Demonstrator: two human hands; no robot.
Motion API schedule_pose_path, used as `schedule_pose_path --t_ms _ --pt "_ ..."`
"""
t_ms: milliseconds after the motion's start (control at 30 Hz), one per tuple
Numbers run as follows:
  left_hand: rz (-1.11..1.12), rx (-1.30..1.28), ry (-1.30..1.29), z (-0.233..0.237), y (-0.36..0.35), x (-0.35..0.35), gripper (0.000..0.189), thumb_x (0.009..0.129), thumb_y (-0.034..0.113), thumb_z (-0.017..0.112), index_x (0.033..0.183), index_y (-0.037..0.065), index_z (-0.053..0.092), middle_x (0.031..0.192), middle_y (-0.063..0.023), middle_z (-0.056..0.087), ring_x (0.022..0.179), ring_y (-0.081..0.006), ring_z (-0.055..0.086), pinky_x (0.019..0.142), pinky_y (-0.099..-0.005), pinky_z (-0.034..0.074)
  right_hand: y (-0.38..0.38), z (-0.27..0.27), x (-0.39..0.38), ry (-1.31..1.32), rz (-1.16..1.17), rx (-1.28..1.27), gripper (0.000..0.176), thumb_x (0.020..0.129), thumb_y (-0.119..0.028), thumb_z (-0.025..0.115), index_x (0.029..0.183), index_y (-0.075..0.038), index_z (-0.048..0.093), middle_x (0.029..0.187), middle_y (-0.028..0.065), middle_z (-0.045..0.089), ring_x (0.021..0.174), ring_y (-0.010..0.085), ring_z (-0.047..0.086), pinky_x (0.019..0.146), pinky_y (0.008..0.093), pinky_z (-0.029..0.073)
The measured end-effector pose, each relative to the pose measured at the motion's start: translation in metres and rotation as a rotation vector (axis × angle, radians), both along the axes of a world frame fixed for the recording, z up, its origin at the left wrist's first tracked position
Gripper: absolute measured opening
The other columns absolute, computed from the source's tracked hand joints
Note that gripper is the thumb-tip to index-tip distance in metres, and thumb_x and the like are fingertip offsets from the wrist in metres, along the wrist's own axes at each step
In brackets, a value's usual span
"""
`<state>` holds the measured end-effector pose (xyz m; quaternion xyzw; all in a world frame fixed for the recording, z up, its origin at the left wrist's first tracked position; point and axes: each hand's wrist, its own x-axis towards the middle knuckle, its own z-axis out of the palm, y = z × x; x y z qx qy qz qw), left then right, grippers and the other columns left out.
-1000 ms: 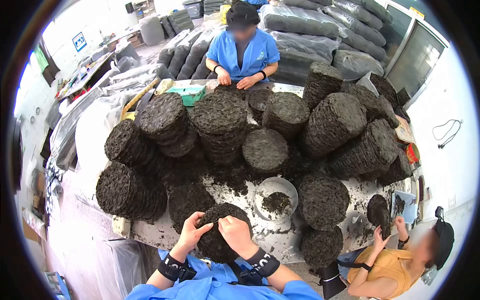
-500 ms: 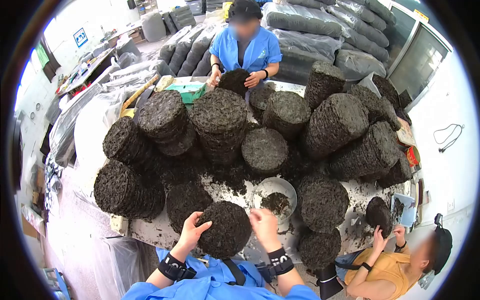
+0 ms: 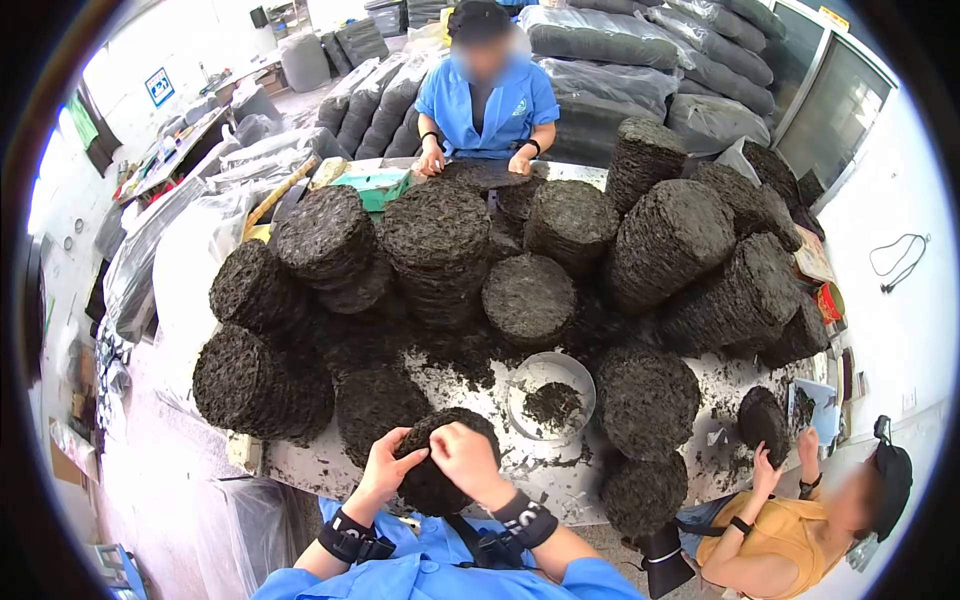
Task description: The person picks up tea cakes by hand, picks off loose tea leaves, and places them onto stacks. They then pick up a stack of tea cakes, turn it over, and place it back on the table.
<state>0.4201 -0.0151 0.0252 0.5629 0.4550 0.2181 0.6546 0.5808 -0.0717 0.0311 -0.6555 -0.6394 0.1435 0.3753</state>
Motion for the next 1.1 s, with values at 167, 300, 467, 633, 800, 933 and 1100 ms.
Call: schedule_pose_path --t_ms 167,300,467,633,800,933,1100 --pt "0.157 -0.201 -0.229 -0.007 0.004 -0.013 0.03 0.085 0.004 0.066 0.112 -0.004 0.056 0.099 -0.0073 0.066 0.088 -0.0122 0.062 0.079 -0.026 0.05 -0.023 -0.029 0.097 0.426 -0.534 0.002 0.019 0.084 -0.012 0.064 0.099 -0.001 0.062 0.081 0.0116 0.066 0.071 0.0221 0.064 0.066 0.0303 0.051" --pt "0.242 -0.306 -0.323 -0.018 0.009 -0.032 0.033 0.086 0.004 0.065 0.116 -0.002 0.055 0.104 -0.0082 0.065 0.092 -0.0138 0.062 0.082 -0.0274 0.05 -0.058 -0.049 0.127 0.213 -0.639 -0.144 0.025 0.083 -0.013 0.065 0.104 -0.001 0.061 0.083 0.013 0.067 0.073 0.0244 0.066 0.067 0.0344 0.052" --pt "0.489 -0.195 -0.278 -0.05 0.041 -0.069 0.042 0.083 0.008 0.069 0.12 -0.001 0.052 0.116 -0.0112 0.06 0.102 -0.0185 0.058 0.089 -0.0314 0.046 -0.073 -0.075 0.073 0.376 -0.362 -0.444 0.029 0.082 -0.02 0.066 0.105 -0.002 0.063 0.081 0.0132 0.069 0.073 0.0242 0.068 0.068 0.0335 0.053" --pt "0.702 -0.041 0.192 -0.096 0.068 -0.139 0.053 0.078 0.019 0.074 0.12 -0.002 0.051 0.119 -0.0144 0.057 0.109 -0.0228 0.054 0.092 -0.0322 0.043 -0.058 -0.107 0.031 0.211 -0.173 -0.608 0.036 0.08 -0.024 0.068 0.107 -0.002 0.061 0.085 0.0128 0.069 0.079 0.0258 0.068 0.07 0.036 0.053" --pt "0.654 -0.302 0.194 -0.094 0.066 -0.144 0.085 0.076 0.038 0.075 0.139 0.001 0.032 0.131 -0.0168 0.048 0.117 -0.027 0.05 0.095 -0.0353 0.041 -0.023 -0.127 0.017 0.479 -0.194 -0.592 0.056 0.087 -0.04 0.061 0.122 0.003 0.05 0.087 0.0173 0.069 0.085 0.0311 0.067 0.073 0.0345 0.052" --pt "0.622 -0.554 0.088 -0.112 0.07 -0.13 0.096 0.075 0.047 0.074 0.144 0.004 0.024 0.138 -0.0164 0.043 0.127 -0.0281 0.042 0.1 -0.043 0.035 0.018 -0.145 0.009 1.011 -0.285 -0.721 0.085 0.087 -0.057 0.052 0.144 0.0 0.024 0.134 0.0227 0.047 0.117 0.0335 0.052 0.085 0.0423 0.05" --pt "0.43 -0.494 0.039 -0.113 0.061 -0.102 0.095 0.074 0.061 0.067 0.144 0.01 0.029 0.144 -0.013 0.036 0.129 -0.0304 0.036 0.102 -0.0521 0.028 0.035 -0.13 -0.023 1.096 -0.18 -0.878 0.088 0.085 -0.058 0.056 0.145 -0.004 0.021 0.146 0.012 0.035 0.129 0.0305 0.039 0.097 0.0479 0.041"
